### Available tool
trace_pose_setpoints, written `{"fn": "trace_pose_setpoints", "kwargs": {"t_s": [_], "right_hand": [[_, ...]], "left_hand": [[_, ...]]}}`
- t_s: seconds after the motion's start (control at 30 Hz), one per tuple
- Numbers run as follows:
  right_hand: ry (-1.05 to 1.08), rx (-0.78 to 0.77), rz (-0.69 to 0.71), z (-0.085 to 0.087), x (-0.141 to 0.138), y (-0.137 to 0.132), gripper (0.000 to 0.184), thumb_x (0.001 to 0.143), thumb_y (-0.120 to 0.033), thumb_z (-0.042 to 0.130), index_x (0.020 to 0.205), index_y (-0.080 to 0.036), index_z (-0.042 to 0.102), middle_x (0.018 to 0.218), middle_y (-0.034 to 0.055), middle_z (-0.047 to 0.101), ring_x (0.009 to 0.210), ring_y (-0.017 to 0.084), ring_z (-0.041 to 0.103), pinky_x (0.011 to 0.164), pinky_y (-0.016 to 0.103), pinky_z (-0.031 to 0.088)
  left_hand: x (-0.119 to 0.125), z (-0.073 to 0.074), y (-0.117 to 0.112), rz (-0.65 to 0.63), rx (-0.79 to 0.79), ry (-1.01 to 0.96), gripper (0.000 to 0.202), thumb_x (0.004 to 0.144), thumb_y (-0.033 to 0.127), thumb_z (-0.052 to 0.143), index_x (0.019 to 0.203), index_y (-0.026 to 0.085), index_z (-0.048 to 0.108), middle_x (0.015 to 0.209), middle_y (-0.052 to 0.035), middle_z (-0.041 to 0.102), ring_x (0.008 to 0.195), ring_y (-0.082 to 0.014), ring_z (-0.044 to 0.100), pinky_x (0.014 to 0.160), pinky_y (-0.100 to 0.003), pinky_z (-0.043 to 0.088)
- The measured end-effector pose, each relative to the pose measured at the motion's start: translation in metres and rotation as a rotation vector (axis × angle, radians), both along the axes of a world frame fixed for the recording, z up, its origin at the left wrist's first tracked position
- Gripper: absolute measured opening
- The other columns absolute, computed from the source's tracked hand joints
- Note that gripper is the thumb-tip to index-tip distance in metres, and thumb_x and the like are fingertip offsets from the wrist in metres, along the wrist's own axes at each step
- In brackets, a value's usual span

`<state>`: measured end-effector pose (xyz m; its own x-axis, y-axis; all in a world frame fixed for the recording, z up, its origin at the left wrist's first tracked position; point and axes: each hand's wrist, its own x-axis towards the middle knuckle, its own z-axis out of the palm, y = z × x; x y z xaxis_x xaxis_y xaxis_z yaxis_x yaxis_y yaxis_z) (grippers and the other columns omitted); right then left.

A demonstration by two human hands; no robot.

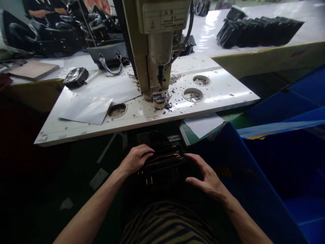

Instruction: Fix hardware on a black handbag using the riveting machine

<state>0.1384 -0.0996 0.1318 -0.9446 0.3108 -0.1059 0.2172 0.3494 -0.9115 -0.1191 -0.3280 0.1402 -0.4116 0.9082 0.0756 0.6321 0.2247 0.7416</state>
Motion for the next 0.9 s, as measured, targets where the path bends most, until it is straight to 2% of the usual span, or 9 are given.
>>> {"fn": "trace_pose_setpoints", "kwargs": {"t_s": [0.1, 0.27, 0.4, 0.53, 0.6, 0.67, 0.73, 0.8, 0.9], "right_hand": [[0.02, 0.15, -0.038, 0.001, -0.001, -0.008, 0.081, 0.085, -0.046, 0.079, 0.154, -0.034, 0.038, 0.157, 0.0088, 0.044, 0.147, 0.033, 0.041, 0.125, 0.054, 0.033], [0.058, 0.253, -0.119, -0.002, 0.001, -0.014, 0.084, 0.087, -0.03, 0.074, 0.158, -0.033, 0.03, 0.162, 0.0091, 0.034, 0.151, 0.033, 0.034, 0.128, 0.057, 0.029], [0.023, 0.391, -0.072, -0.01, -0.003, -0.012, 0.088, 0.089, -0.016, 0.066, 0.161, -0.041, 0.022, 0.17, 0.0053, 0.017, 0.156, 0.035, 0.024, 0.126, 0.062, 0.03], [0.062, 0.541, 0.007, -0.015, -0.022, -0.006, 0.106, 0.081, -0.014, 0.079, 0.161, -0.049, 0.019, 0.173, 0.0025, 0.011, 0.157, 0.041, 0.018, 0.124, 0.067, 0.027], [0.089, 0.53, 0.053, -0.014, -0.033, -0.004, 0.112, 0.077, -0.017, 0.085, 0.161, -0.048, 0.018, 0.173, 0.0039, 0.01, 0.157, 0.041, 0.017, 0.124, 0.067, 0.026], [0.095, 0.439, 0.069, -0.011, -0.041, -0.004, 0.113, 0.076, -0.02, 0.086, 0.162, -0.044, 0.017, 0.172, 0.0069, 0.013, 0.156, 0.038, 0.021, 0.124, 0.063, 0.03], [0.1, 0.331, 0.061, -0.009, -0.044, -0.005, 0.104, 0.077, -0.017, 0.083, 0.159, -0.039, 0.024, 0.168, 0.0092, 0.024, 0.153, 0.034, 0.03, 0.124, 0.057, 0.035], [0.112, 0.261, 0.048, -0.009, -0.044, -0.008, 0.089, 0.075, -0.011, 0.08, 0.15, -0.035, 0.038, 0.161, 0.0089, 0.036, 0.148, 0.031, 0.038, 0.123, 0.053, 0.037], [0.132, 0.204, 0.011, -0.011, -0.04, -0.015, 0.073, 0.074, -0.007, 0.077, 0.137, -0.031, 0.05, 0.156, 0.0087, 0.04, 0.145, 0.029, 0.042, 0.123, 0.05, 0.037]], "left_hand": [[-0.004, 0.0, 0.004, 0.008, -0.031, 0.008, 0.018, 0.1, 0.021, 0.062, 0.111, 0.021, 0.077, 0.106, -0.006, 0.077, 0.099, -0.0204, 0.072, 0.091, -0.032, 0.055], [-0.015, -0.008, 0.012, 0.027, -0.044, 0.006, 0.021, 0.1, 0.024, 0.061, 0.112, 0.021, 0.078, 0.106, -0.0075, 0.078, 0.099, -0.0228, 0.073, 0.091, -0.035, 0.056], [-0.021, -0.012, 0.017, 0.031, -0.045, -0.021, 0.022, 0.1, 0.024, 0.061, 0.113, 0.021, 0.078, 0.106, -0.0066, 0.078, 0.098, -0.0221, 0.074, 0.091, -0.034, 0.056], [-0.022, -0.009, 0.018, 0.01, -0.04, -0.04, 0.021, 0.099, 0.023, 0.061, 0.112, 0.023, 0.078, 0.107, -0.0045, 0.078, 0.1, -0.0211, 0.073, 0.093, -0.033, 0.056], [-0.021, -0.007, 0.017, 0.004, -0.034, -0.039, 0.021, 0.099, 0.021, 0.061, 0.112, 0.024, 0.078, 0.108, -0.0044, 0.078, 0.101, -0.0212, 0.073, 0.093, -0.033, 0.056], [-0.02, -0.006, 0.016, -0.003, -0.028, -0.035, 0.021, 0.099, 0.021, 0.061, 0.111, 0.023, 0.077, 0.107, -0.0046, 0.078, 0.1, -0.0211, 0.073, 0.092, -0.032, 0.056], [-0.018, -0.005, 0.013, -0.01, -0.021, -0.04, 0.021, 0.099, 0.02, 0.061, 0.111, 0.023, 0.077, 0.106, -0.0045, 0.077, 0.099, -0.0207, 0.073, 0.09, -0.031, 0.056], [-0.015, -0.004, 0.01, -0.01, -0.022, -0.052, 0.021, 0.099, 0.02, 0.061, 0.113, 0.024, 0.077, 0.107, -0.0046, 0.077, 0.1, -0.0206, 0.072, 0.09, -0.031, 0.056], [-0.009, -0.001, 0.006, -0.02, -0.056, -0.051, 0.021, 0.101, 0.022, 0.059, 0.114, 0.024, 0.076, 0.109, -0.0053, 0.076, 0.102, -0.0209, 0.072, 0.093, -0.032, 0.056]]}}
